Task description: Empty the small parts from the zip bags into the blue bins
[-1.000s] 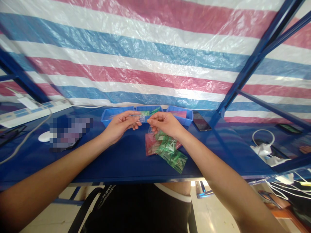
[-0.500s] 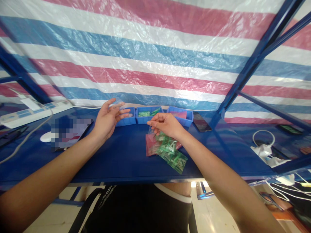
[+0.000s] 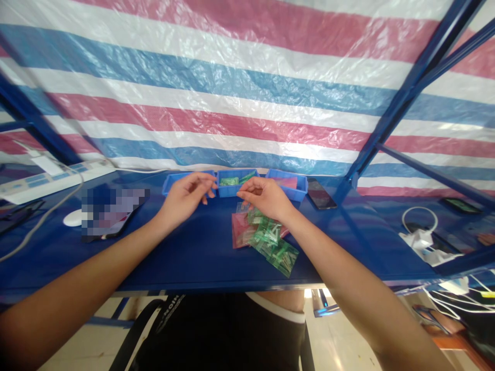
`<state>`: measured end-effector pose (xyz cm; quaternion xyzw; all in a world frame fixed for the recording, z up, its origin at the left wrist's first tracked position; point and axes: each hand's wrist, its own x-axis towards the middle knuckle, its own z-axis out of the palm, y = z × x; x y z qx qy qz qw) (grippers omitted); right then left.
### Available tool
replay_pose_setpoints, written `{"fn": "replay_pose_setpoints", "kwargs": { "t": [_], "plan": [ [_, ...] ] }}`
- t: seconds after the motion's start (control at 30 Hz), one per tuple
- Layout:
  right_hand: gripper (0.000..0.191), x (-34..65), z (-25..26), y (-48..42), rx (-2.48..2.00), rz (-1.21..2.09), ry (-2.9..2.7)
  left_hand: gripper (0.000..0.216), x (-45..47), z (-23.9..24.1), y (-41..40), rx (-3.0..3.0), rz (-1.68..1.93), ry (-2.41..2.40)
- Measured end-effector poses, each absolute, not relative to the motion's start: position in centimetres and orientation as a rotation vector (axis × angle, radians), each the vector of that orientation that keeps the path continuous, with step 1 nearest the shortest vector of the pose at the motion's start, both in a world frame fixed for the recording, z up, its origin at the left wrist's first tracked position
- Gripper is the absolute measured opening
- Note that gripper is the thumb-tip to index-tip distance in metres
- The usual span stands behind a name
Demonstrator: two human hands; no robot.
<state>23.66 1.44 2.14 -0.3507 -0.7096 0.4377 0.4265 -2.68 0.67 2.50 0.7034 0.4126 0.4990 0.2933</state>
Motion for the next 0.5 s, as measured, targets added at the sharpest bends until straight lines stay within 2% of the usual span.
{"fn": "replay_pose_setpoints", "kwargs": {
  "t": [0.1, 0.2, 0.33, 0.5],
  "plan": [
    [0.023, 23.9, 2.2, 1.6, -0.924, 0.781, -1.854, 0.023, -1.4, 1.4, -0.3, 2.393, 0.922, 0.882],
    [0.014, 24.2, 2.5, 1.5, -0.956, 0.511, -1.938, 0.040, -0.4, 0.3, -0.6, 2.512, 0.754, 0.712],
    [0.011, 24.4, 2.8, 1.3, -0.963, 0.440, -1.996, 0.041, -0.2, 0.0, -0.2, 2.546, 0.633, 0.706],
    [0.012, 24.4, 2.4, 1.4, -0.920, 0.420, -2.042, 0.032, -0.8, 0.7, 0.3, 2.648, 0.676, 0.776]
  ]
}}
